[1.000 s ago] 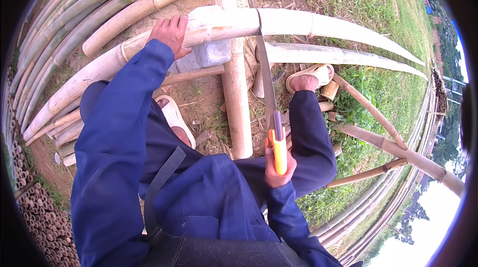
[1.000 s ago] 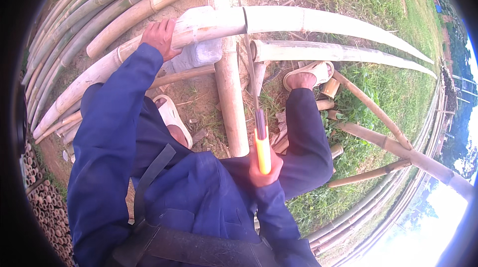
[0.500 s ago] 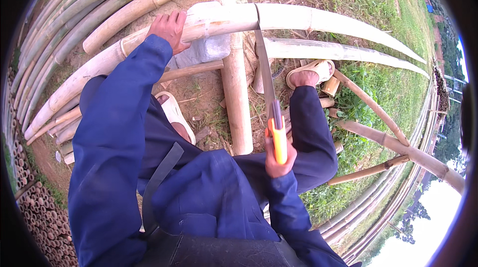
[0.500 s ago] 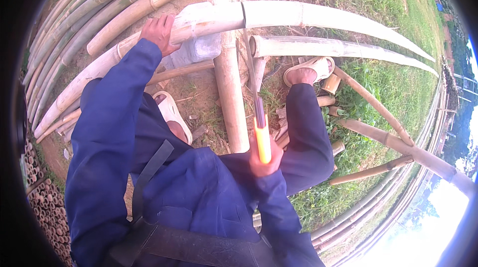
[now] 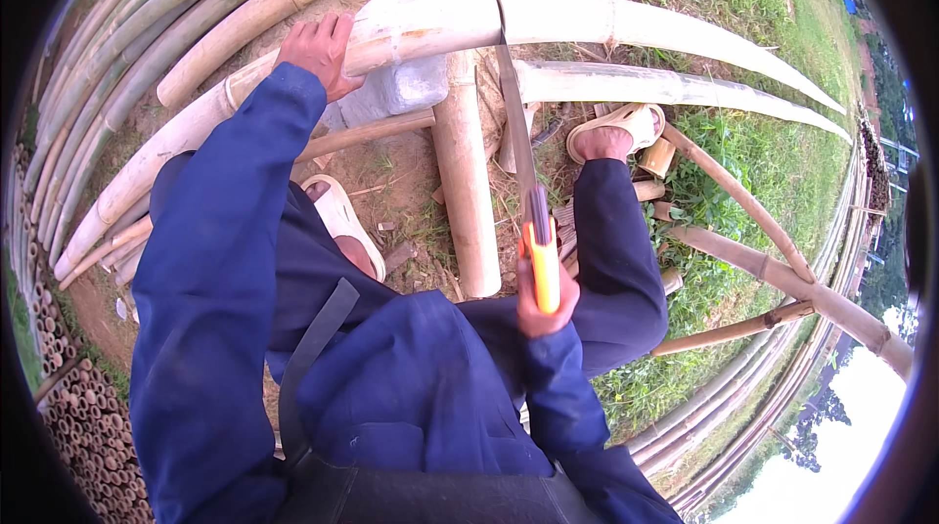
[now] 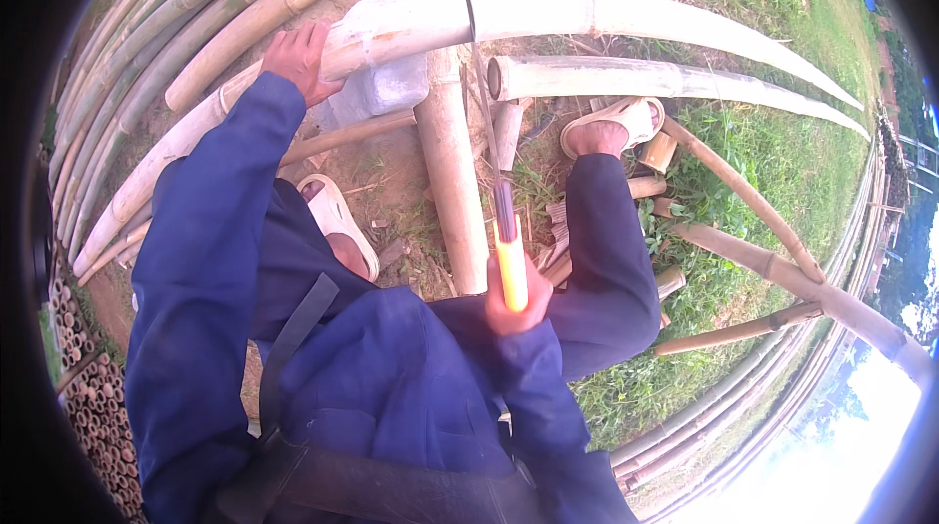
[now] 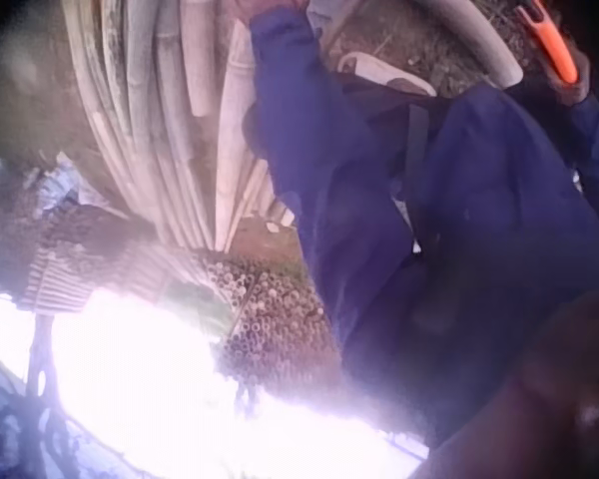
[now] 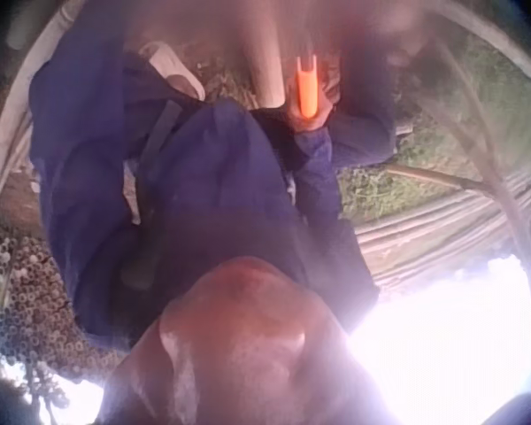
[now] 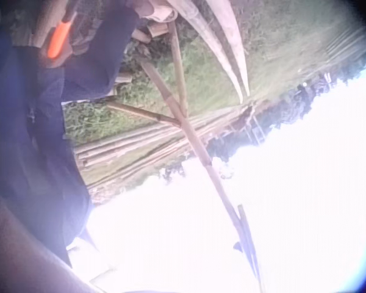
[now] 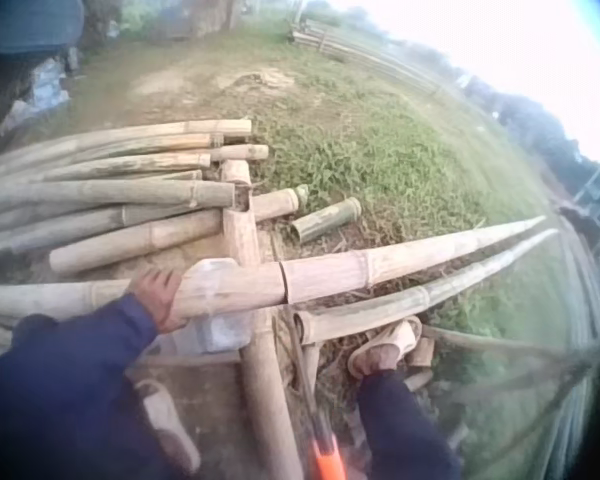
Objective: The person positions a long bamboo pole on a makeshift wooden stand and uses a hand saw to cut it into shorter sections. The cut pieces are set aside on the ground.
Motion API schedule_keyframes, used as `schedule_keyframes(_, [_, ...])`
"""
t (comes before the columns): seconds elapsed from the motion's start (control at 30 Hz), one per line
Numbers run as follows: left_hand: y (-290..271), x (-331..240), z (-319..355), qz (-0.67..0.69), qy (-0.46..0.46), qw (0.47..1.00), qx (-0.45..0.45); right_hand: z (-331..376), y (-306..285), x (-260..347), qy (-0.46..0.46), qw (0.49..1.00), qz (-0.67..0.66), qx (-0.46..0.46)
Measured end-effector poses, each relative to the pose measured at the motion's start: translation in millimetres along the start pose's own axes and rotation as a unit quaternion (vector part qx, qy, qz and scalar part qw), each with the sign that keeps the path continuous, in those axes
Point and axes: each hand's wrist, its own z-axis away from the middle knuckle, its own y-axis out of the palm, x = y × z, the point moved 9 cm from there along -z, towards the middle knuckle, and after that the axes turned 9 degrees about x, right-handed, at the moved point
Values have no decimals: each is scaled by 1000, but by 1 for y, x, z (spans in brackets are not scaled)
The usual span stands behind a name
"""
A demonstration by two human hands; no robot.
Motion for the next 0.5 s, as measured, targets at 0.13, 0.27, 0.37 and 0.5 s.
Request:
schedule_keyframes(0.13, [-3, -1, -4, -2, -12, 1000, 27, -5, 1, 13, -7, 1000, -7, -12])
schedule_keyframes(0.27, [-1, -16, -17, 18, 13, 1000, 16, -164, 22, 34, -92, 995, -4, -26])
schedule_keyframes(0.37, [2, -14, -15, 20, 27, 999, -10, -161, 29, 27, -74, 997, -13, 12])
schedule_keyframes(0.5, [0, -3, -3, 9, -1, 1000, 6, 2, -10, 26, -70, 996, 58, -26])
